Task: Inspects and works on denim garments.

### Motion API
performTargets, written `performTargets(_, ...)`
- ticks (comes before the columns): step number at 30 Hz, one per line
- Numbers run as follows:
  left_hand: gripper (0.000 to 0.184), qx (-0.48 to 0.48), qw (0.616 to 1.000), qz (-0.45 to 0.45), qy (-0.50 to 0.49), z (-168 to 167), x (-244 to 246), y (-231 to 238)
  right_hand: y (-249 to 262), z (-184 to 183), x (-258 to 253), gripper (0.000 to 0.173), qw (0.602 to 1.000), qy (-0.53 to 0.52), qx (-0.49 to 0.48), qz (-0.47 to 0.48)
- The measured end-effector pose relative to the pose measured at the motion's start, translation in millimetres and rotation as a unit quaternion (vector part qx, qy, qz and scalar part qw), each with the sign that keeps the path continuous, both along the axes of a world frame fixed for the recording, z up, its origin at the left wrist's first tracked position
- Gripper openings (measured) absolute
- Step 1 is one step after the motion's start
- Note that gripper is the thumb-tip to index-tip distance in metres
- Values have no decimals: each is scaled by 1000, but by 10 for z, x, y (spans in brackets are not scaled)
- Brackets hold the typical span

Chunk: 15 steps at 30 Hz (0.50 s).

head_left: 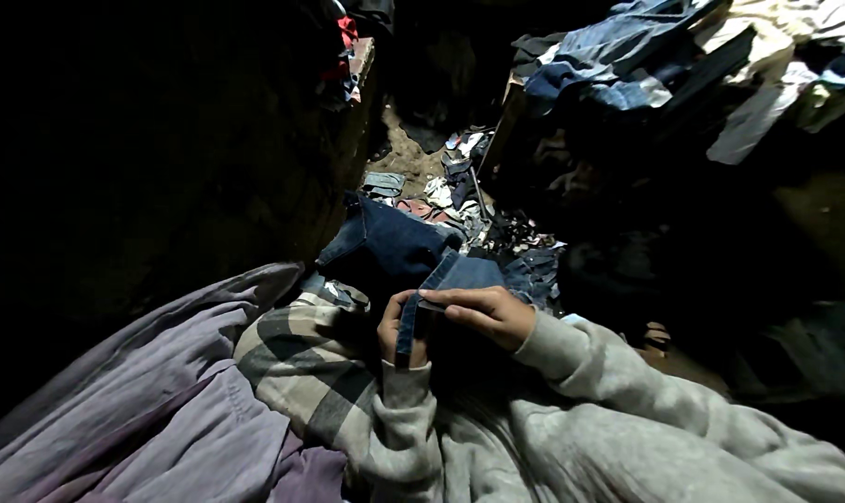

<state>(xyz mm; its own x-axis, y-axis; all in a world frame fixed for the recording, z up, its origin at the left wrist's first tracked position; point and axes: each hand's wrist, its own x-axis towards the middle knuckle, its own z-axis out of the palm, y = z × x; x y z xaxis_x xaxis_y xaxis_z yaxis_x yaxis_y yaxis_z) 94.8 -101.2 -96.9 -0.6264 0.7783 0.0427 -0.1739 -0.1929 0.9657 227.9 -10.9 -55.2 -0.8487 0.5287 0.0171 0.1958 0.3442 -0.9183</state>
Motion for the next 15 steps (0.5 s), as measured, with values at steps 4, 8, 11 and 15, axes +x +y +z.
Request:
performTargets(4, 15, -35, 998, 46, 6, -33, 60, 12, 10, 5, 6, 44, 995, -75, 65, -1)
performTargets(8, 13, -39, 996, 76, 9, -146, 90, 19, -36, 9, 34, 44, 972, -159, 172, -13)
performTargets(11, 14, -42, 996, 77, -26, -108, 106, -7, -56, -4, 72, 46, 962, -172, 211, -21)
performTargets(15, 13, -52, 993, 85, -57, -79, 144, -5, -61, -65, 96, 44, 959, -154, 235, -36)
